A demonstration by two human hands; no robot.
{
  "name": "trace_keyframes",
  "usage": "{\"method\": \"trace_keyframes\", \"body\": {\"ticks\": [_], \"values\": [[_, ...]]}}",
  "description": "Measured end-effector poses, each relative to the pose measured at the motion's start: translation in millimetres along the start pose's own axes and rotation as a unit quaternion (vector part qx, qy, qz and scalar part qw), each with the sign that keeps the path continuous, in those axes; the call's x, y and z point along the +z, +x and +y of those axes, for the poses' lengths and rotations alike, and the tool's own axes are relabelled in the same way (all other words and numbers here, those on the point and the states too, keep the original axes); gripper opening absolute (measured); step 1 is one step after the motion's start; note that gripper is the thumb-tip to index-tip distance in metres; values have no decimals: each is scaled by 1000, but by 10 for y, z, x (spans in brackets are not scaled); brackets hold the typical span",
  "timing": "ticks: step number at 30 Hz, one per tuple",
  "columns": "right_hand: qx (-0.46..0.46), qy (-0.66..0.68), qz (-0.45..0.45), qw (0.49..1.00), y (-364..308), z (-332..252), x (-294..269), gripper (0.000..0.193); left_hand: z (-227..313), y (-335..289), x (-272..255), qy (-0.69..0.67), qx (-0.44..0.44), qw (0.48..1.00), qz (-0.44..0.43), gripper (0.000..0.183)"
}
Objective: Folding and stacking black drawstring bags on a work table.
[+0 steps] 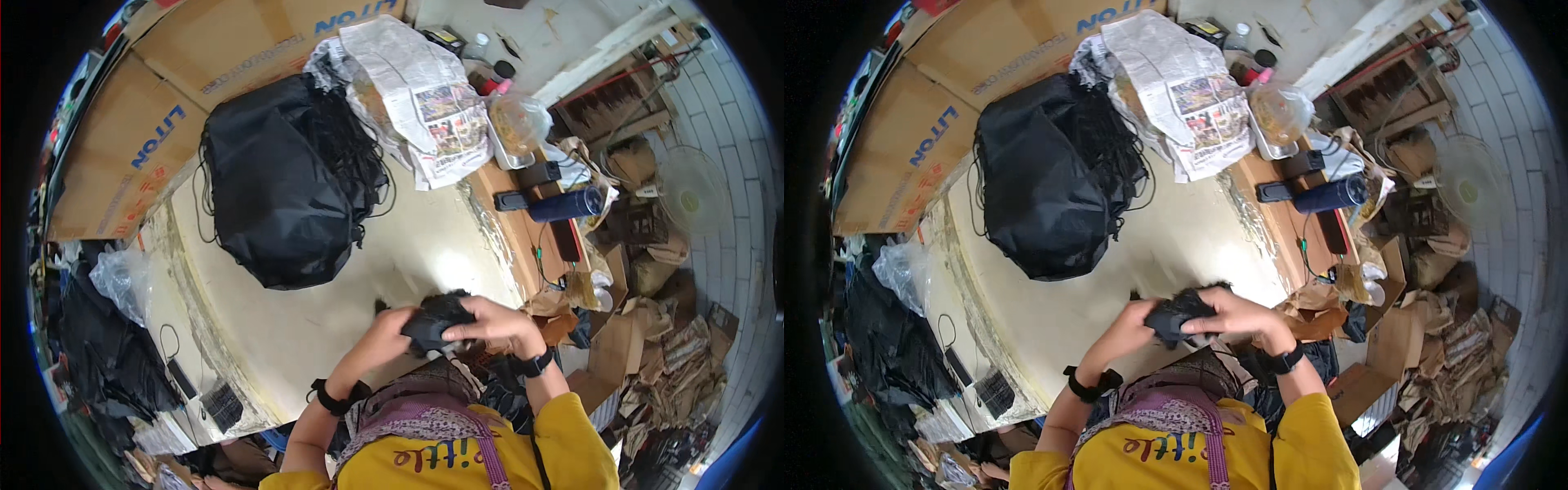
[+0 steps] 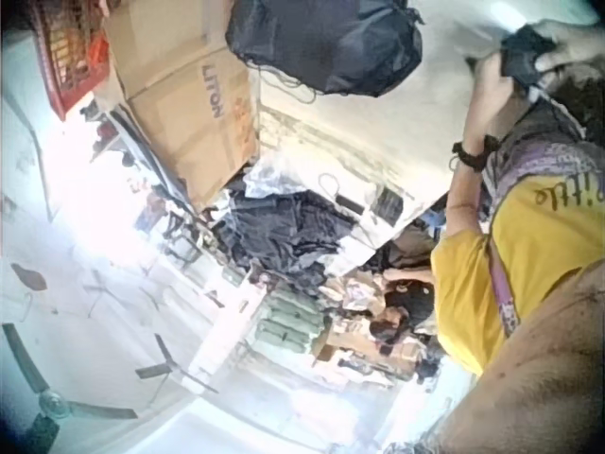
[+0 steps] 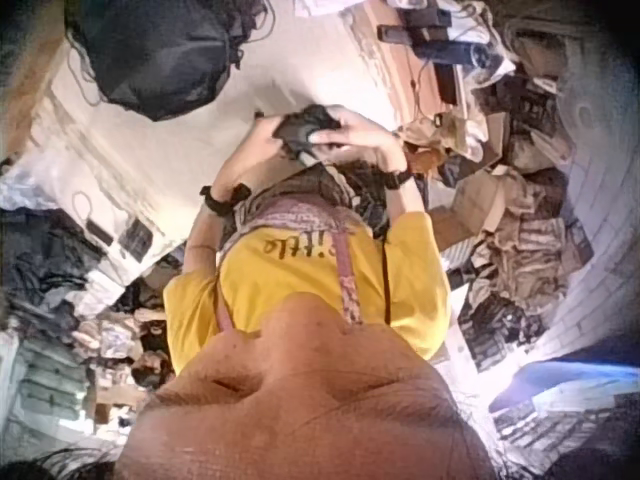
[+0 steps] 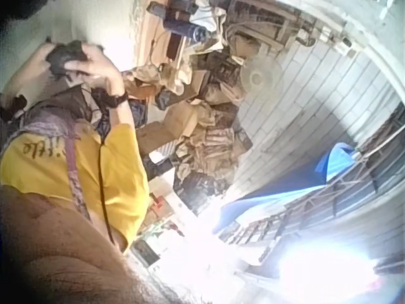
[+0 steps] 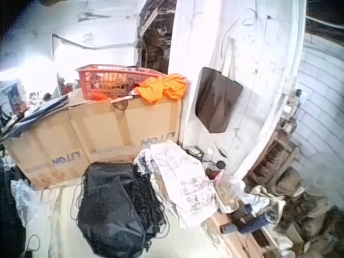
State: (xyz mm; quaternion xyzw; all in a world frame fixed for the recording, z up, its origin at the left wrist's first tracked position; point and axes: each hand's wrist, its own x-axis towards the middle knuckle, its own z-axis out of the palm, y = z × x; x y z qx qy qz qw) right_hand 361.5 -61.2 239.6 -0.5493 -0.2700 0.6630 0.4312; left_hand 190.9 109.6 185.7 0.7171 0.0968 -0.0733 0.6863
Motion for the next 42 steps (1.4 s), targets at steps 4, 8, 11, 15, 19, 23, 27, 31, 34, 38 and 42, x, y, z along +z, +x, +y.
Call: {"method": "trace_keyframes", "body": {"ticks": [4, 8, 11, 15, 19, 23, 27, 31, 34, 38, 42], "values": [[56, -43, 58, 996, -219, -5, -341, 39, -69, 128, -187, -92, -51, 989, 102, 36], [-6, -86, 307, 948, -661, 1, -734, 23, -42, 560, -161, -27, -3, 996, 83, 39], [-139, -90, 527, 834, -944, -47, -988, 11, 363, 1016, -46, -12, 23, 999, 39, 68], [-177, -247, 580, 756, -1010, 134, -1360, 11, 204, 1389, 32, 180, 113, 971, 112, 72], [-55, -512, 573, 638, -721, 632, -1517, 13, -468, 1324, 224, 174, 72, 980, 61, 44], [-83, -330, 582, 739, -361, 788, -1352, 11, -654, 1248, 451, 25, -107, 994, -15, 45], [-120, -210, 549, 800, -210, 968, -1191, 11, -438, 1435, 787, -230, -221, 946, -61, 61], [-157, -227, 488, 828, -134, 967, -963, 12, -366, 1655, 1056, -257, -259, 931, -6, 66], [-108, -185, 474, 854, -144, 1035, -869, 14, -406, 1732, 1132, -339, -242, 908, 48, 45], [-64, -23, 483, 873, -90, 1245, -875, 16, -560, 1769, 1177, -392, -220, 889, 87, 21], [-73, 55, 500, 861, -49, 1156, -877, 20, -582, 1757, 1197, -371, -209, 900, 94, 18]]}}
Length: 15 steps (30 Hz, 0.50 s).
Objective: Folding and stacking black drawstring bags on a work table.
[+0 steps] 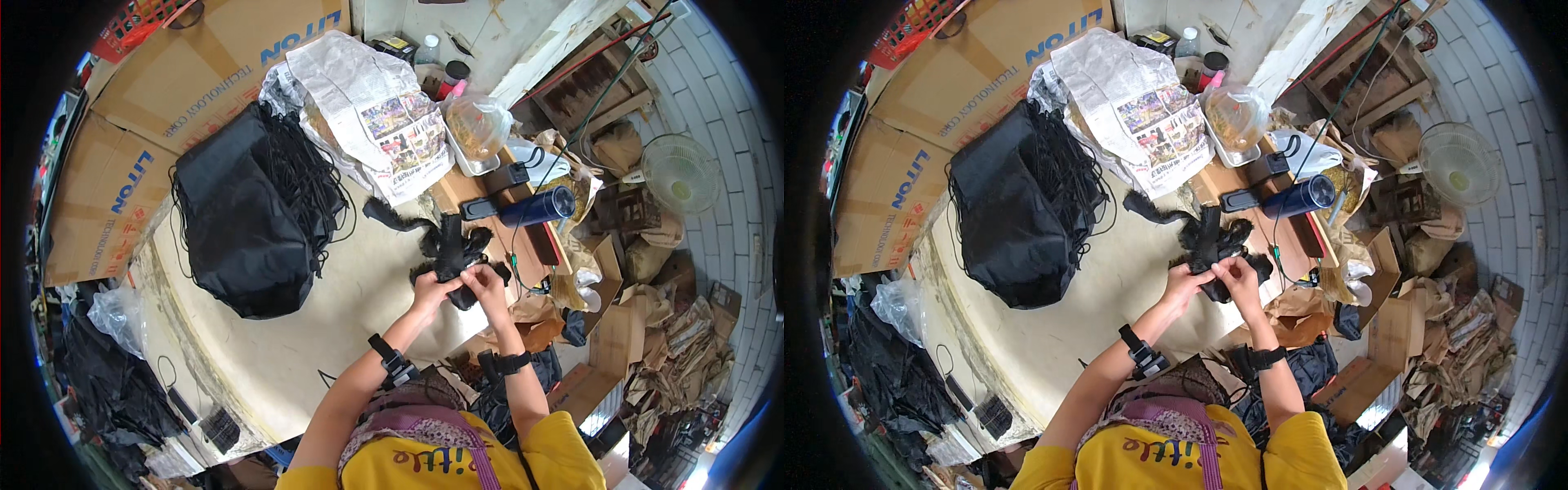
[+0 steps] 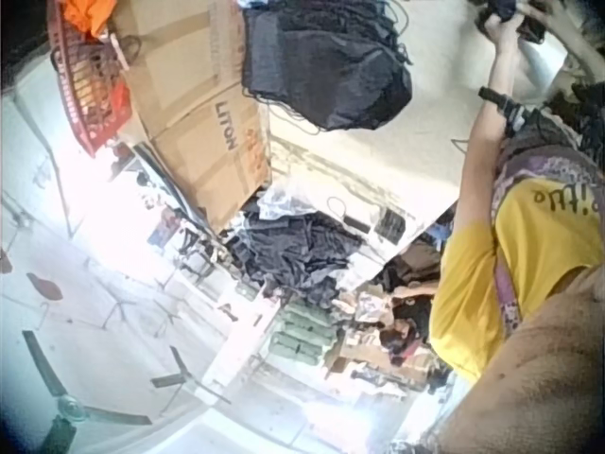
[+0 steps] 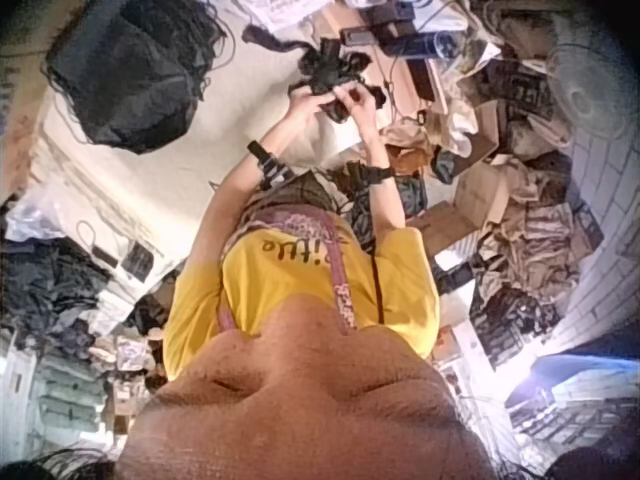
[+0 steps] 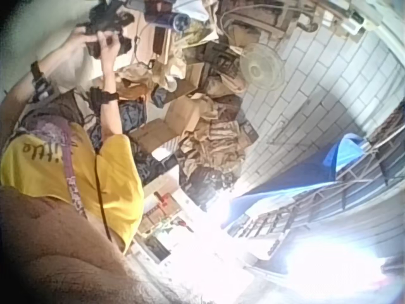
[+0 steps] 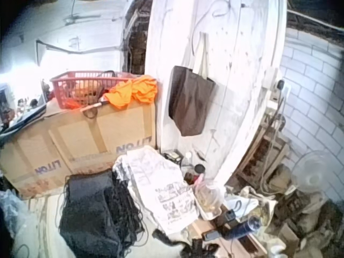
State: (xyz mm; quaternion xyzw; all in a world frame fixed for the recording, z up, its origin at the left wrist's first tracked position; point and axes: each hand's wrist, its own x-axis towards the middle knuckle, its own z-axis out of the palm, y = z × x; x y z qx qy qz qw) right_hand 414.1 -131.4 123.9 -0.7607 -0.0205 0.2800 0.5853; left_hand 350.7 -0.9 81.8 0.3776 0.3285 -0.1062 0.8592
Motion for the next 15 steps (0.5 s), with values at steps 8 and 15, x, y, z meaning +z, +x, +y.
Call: {"method": "trace_keyframes", "body": {"ticks": [8, 15], "values": [[33, -8, -2, 999, 125, 104, -172, 9, -121, 54, -45, 61, -26, 997, -29, 23], [40, 123, 73, 989, 46, -99, -58, 9, -53, 32, 57, 77, 19, 996, -34, 28]]}}
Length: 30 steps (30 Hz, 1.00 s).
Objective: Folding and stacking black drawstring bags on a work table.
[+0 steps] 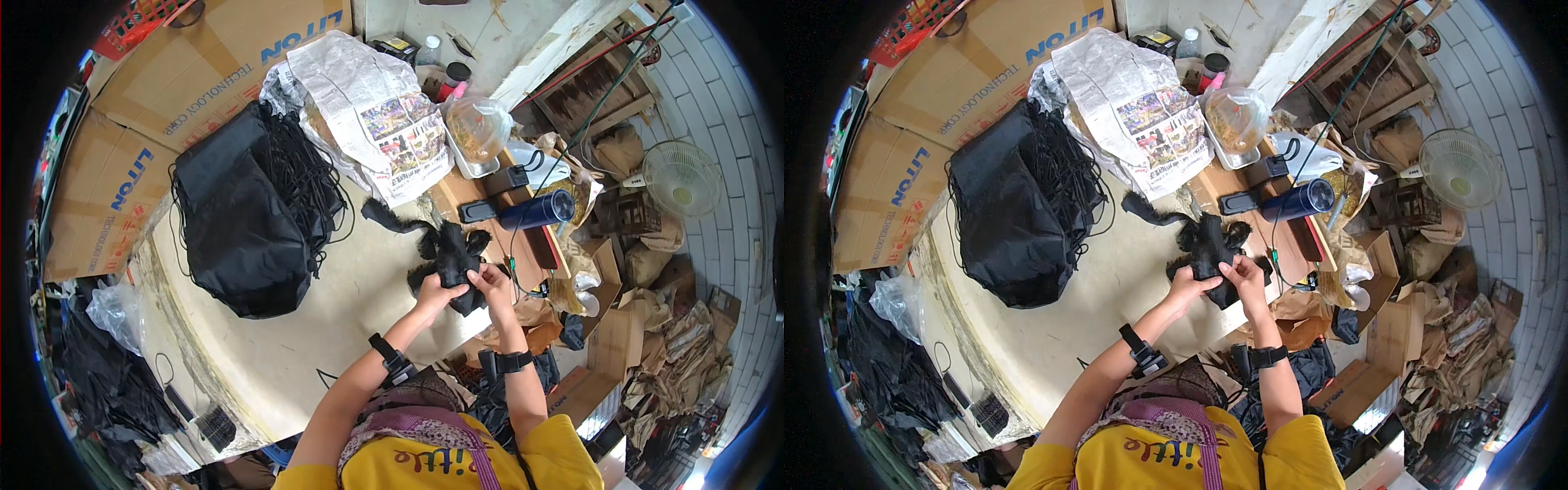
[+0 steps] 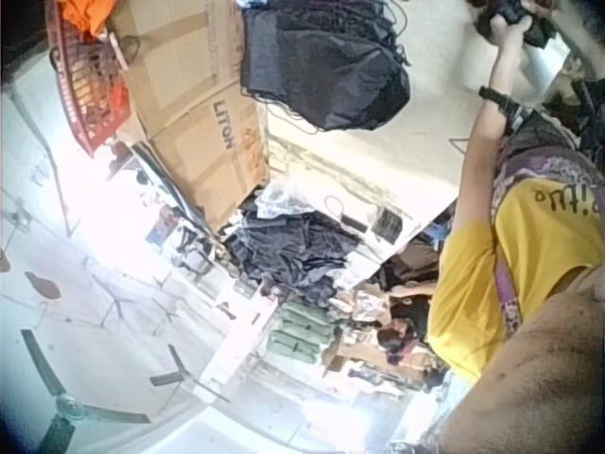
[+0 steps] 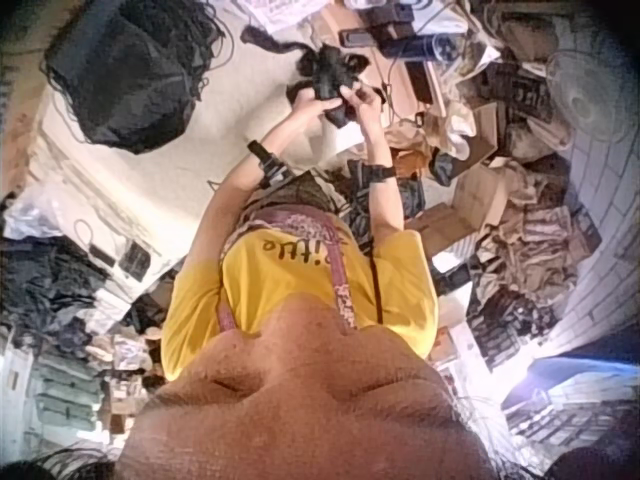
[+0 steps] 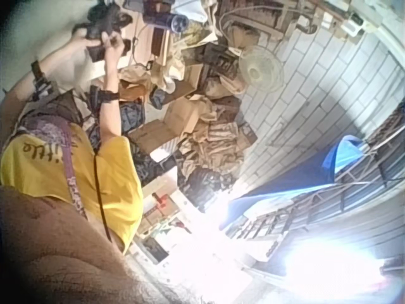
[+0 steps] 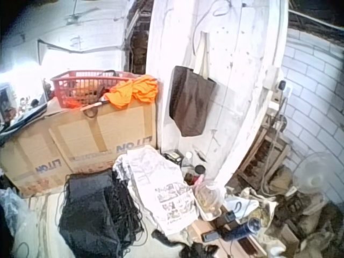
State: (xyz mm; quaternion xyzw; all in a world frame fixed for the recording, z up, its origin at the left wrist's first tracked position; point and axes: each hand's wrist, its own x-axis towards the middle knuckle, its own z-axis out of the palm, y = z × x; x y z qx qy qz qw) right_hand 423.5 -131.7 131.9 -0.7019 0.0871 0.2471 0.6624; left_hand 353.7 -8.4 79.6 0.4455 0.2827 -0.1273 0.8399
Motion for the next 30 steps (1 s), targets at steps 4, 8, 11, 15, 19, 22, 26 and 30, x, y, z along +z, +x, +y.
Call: {"method": "trace_keyframes", "body": {"ticks": [4, 8, 11, 15, 19, 22, 26, 30], "values": [[1, -19, -39, 999, 67, 27, -136, 14, 28, 1, 73, -6, 45, 999, 13, 26], [-39, -96, 15, 995, 107, -62, -350, 15, 9, 89, 64, 20, 2, 999, 36, 20], [-172, -16, 136, 976, 108, -299, -657, 9, -45, 196, 68, 18, -1, 999, 51, 19], [-272, 40, 247, 929, -158, -1098, -778, 7, -577, 505, -302, 129, 25, 986, 100, 30], [-370, 40, 279, 885, -483, -1553, -891, 18, -385, 328, -182, 367, 101, 921, 89, 67], [-408, 98, 106, 901, -674, -1686, -660, 23, -72, 0, -85, 461, 158, 864, 131, 68], [-260, -44, 4, 965, -749, -1460, -307, 13, 513, -509, 22, 150, 119, 979, -70, 60], [-192, -322, -341, 862, -634, -1324, 423, 11, 1019, -1062, -120, 0, 213, 958, -193, 49]]}}
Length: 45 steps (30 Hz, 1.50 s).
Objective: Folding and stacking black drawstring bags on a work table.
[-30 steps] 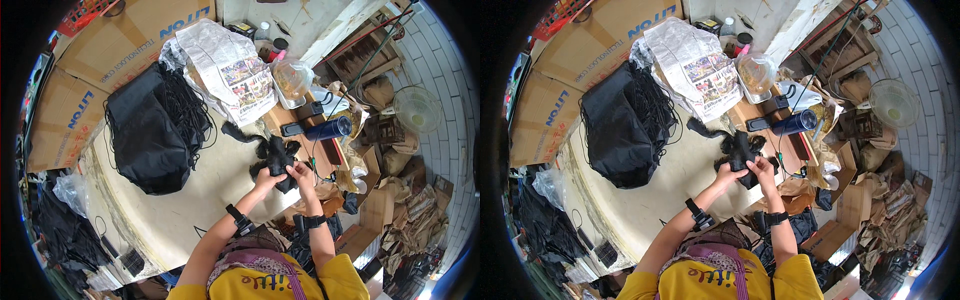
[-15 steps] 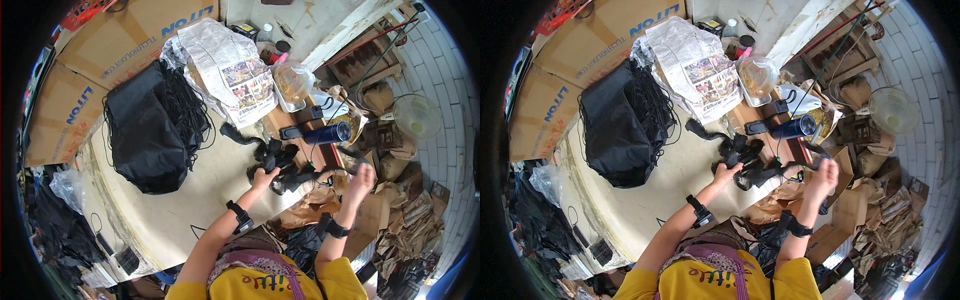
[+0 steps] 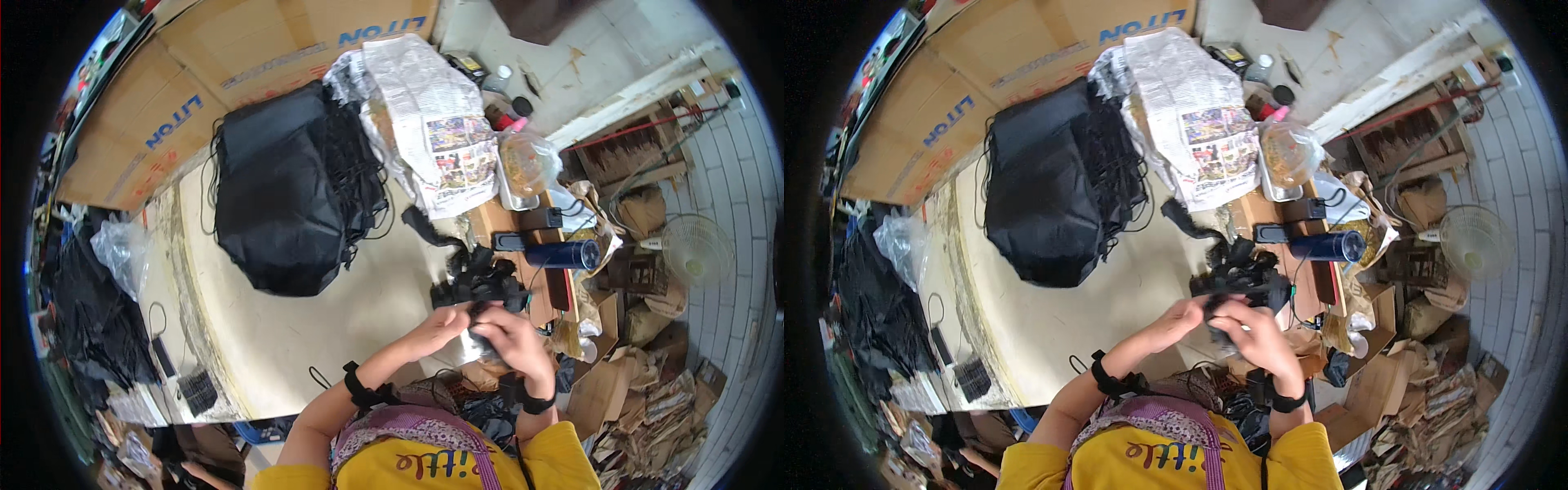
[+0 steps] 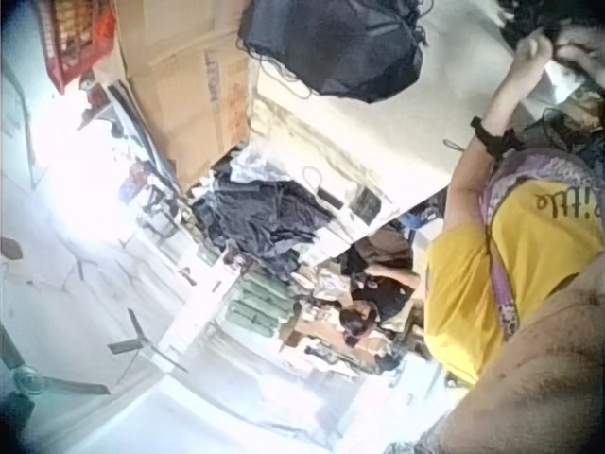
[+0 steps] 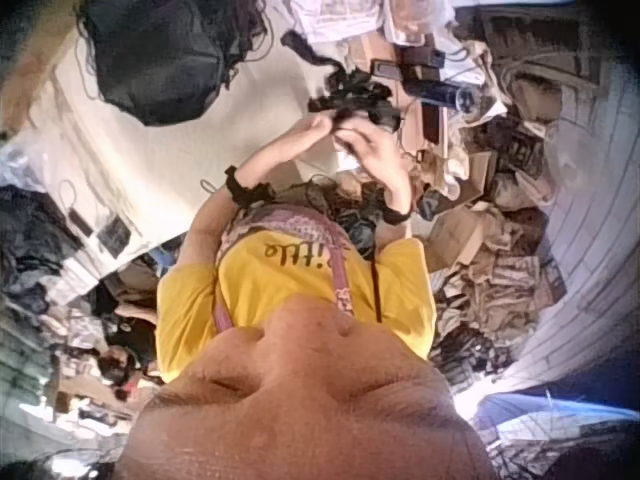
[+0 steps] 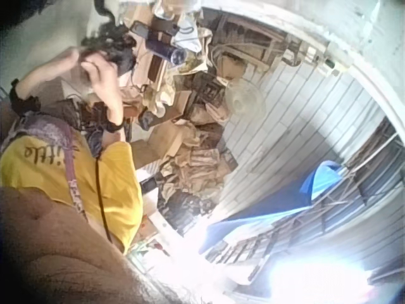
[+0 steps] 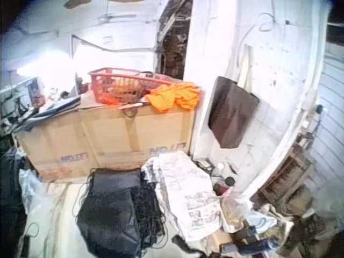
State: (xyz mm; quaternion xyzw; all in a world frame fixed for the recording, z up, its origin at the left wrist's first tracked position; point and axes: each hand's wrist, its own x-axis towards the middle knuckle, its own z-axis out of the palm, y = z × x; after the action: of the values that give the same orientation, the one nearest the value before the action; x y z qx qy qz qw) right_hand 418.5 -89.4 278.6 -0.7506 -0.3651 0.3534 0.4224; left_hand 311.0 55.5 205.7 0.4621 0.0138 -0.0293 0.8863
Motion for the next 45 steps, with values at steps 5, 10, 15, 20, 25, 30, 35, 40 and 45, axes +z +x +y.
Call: {"method": "trace_keyframes", "body": {"ticks": [5, 10, 15, 20, 25, 30, 35, 40, 45], "values": [[138, 286, -217, 923, 363, 149, 632, 23, 45, -539, -445, 84, 13, 946, 314, 43], [165, 207, -290, 920, 647, 247, 786, 9, -35, -1822, -1166, 36, 60, 767, 637, 39], [146, 78, -347, 923, 1001, 301, 1315, 11, -316, -3334, -1268, -46, 66, 646, 759, 28], [132, -18, -395, 909, 1314, 374, 2402, 20, -819, -4481, -1105, -234, 209, 473, 823, 10], [16, -25, -432, 901, 1321, 486, 3814, 22, -1289, -5666, -1012, -300, 367, 337, 814, 14], [-97, -108, -381, 913, 1067, 324, 5241, 21, -1268, -5845, -1139, 2, 62, 144, 988, 88], [-142, -206, -318, 914, 848, 130, 5725, 21, -1213, -4983, -1437, 468, -73, 393, 788, 44], [-311, -308, -307, 845, 623, 89, 5470, 34, -1510, -4989, -1644, 487, -213, 356, 768, 49], [-516, -358, -349, 695, 664, 535, 5079, 58, -1589, -5277, -1763, 377, -81, 390, 836, 44]]}}
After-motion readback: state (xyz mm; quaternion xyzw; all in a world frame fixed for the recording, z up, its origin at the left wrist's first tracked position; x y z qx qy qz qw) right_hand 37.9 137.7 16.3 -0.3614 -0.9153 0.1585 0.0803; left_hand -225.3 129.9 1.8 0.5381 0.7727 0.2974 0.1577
